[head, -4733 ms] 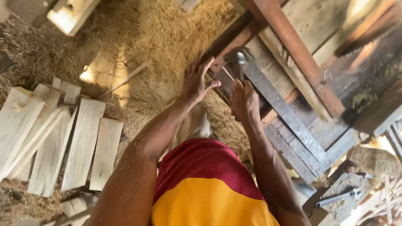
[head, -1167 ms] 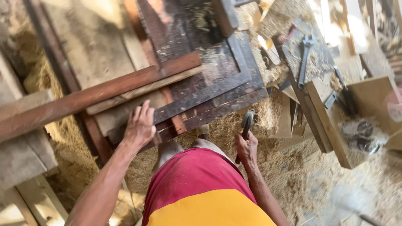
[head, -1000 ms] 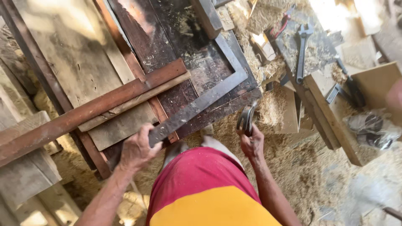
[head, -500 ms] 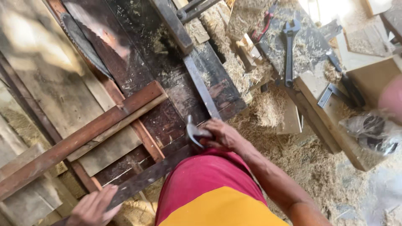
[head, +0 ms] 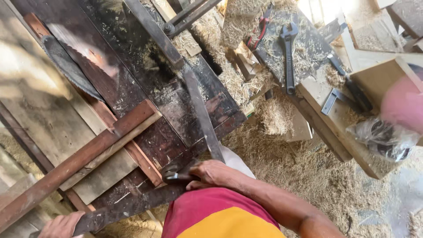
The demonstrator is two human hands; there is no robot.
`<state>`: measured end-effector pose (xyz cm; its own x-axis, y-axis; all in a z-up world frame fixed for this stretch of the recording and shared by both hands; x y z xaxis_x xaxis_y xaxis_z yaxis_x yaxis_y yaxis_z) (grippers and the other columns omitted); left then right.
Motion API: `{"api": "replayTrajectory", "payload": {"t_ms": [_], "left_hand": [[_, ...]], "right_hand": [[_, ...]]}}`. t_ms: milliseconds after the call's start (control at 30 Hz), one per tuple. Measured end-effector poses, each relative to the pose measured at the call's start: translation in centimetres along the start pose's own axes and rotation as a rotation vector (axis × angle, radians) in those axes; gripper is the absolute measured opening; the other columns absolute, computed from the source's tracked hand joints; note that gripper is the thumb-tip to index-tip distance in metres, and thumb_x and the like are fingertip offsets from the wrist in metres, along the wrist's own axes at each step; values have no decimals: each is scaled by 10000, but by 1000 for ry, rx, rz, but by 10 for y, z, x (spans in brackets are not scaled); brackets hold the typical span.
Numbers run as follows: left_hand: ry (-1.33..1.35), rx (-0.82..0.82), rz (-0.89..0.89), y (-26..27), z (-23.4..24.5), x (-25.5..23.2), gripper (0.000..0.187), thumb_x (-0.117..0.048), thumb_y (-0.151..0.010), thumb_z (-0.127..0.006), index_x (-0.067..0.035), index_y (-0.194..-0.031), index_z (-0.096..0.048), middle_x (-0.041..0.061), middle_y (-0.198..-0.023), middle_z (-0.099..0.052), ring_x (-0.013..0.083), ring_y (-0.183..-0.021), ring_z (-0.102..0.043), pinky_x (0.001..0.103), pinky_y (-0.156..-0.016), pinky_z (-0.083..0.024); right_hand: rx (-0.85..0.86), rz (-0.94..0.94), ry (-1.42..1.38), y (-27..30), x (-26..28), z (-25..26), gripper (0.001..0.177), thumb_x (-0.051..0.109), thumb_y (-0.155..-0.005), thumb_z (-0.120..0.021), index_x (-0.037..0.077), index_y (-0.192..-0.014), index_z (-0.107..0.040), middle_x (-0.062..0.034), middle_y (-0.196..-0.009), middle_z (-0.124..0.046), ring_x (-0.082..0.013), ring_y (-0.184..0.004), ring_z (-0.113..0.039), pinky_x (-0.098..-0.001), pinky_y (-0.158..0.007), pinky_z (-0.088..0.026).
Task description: The person measures wooden boards using a framing square, hammers them into place, and handles a circular saw blade and an adjustable wrench in a workshop.
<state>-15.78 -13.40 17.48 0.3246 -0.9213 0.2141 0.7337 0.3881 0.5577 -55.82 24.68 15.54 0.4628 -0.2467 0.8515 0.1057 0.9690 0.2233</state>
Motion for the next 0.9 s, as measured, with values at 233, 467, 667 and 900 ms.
{"api": "replayTrajectory", "payload": {"t_ms": [233,467,667,900], "left_hand": [[-296,-106,-235,-57,123,-13,791,-461,-644,-893,-268,-1340,-570,-65,-1074,-661,147,-996,-660,376,-948,-557],[65,-1100,-267,-41,359,-158,834,-173,-939,-912,-39,-1580,-395,207,-1464,-541,350,-1308,-585,430,-1138,-514],[216,-934,-489,-41,316,-270,783,-332,-864,-847,-177,-1515,-440,131,-1537,-511,233,-1080,-627,364,-939,-550],[508,-419,-64,-39,165,-263,741,-436,-785,-759,-138,-1417,-511,139,-1538,-478,339,-1229,-627,569,-996,-497]], "right_hand": [[-293,36,1,65,-3,30,655,477,-754,-881,-28,-1121,-683,-232,-1082,-718,-388,-949,-714,-496,-788,-609],[-678,-269,-139,63,-63,150,438,344,-781,-877,40,-1052,-714,-125,-963,-784,-216,-836,-777,-396,-697,-686],[-917,-516,14,37,-184,274,491,346,-877,-856,-12,-1130,-634,-151,-1007,-719,-229,-786,-706,-372,-639,-614],[-989,-762,-27,4,-270,331,553,403,-880,-884,-46,-1113,-664,-171,-947,-703,-240,-736,-678,-383,-610,-592]]}}
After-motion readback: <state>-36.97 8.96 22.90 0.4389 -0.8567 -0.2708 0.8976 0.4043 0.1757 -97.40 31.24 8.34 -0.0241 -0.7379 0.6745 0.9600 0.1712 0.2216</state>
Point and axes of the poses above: each hand's wrist, its own y-axis away from the middle knuckle, its own z-axis out of the back of the hand, x = y × z, the point moved 3 cm from there along -y, towards the middle knuckle
